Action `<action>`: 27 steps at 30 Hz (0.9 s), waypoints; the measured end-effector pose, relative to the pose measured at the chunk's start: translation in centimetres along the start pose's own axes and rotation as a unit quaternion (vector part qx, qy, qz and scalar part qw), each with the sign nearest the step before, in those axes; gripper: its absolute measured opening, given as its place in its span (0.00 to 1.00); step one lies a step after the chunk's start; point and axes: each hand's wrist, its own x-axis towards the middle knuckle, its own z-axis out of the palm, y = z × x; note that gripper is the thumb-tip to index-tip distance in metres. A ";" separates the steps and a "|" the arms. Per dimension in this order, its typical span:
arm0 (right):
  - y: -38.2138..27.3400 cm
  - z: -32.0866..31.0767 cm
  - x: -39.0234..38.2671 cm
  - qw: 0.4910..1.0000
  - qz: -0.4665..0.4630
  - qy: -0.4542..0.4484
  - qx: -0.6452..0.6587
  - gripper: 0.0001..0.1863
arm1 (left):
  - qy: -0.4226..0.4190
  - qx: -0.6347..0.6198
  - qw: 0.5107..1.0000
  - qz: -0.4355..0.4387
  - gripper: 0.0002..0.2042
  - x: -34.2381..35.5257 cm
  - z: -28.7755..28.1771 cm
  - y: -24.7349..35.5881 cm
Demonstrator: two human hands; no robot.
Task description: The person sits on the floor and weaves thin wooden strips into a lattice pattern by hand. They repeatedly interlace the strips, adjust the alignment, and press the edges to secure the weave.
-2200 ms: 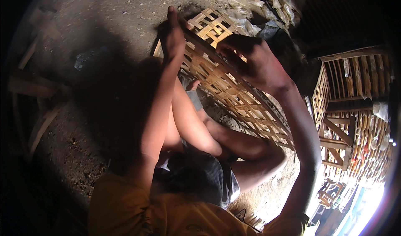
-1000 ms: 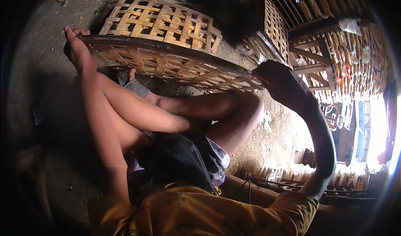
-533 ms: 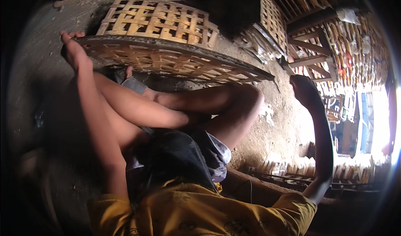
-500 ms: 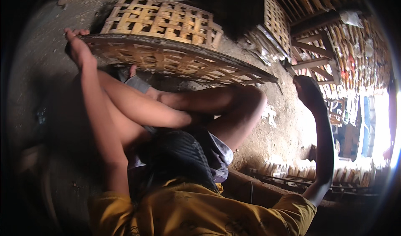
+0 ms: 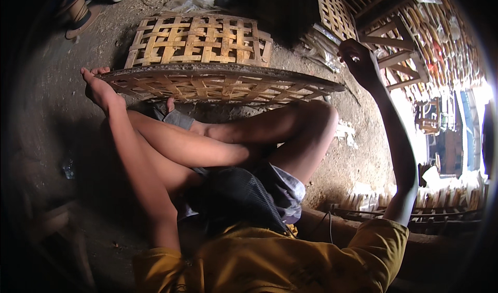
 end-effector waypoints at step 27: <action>9.6 9.0 -17.1 0.957 0.175 -0.223 -0.066 0.05 | 0.030 0.041 0.996 0.071 0.22 0.2 0.3 -0.5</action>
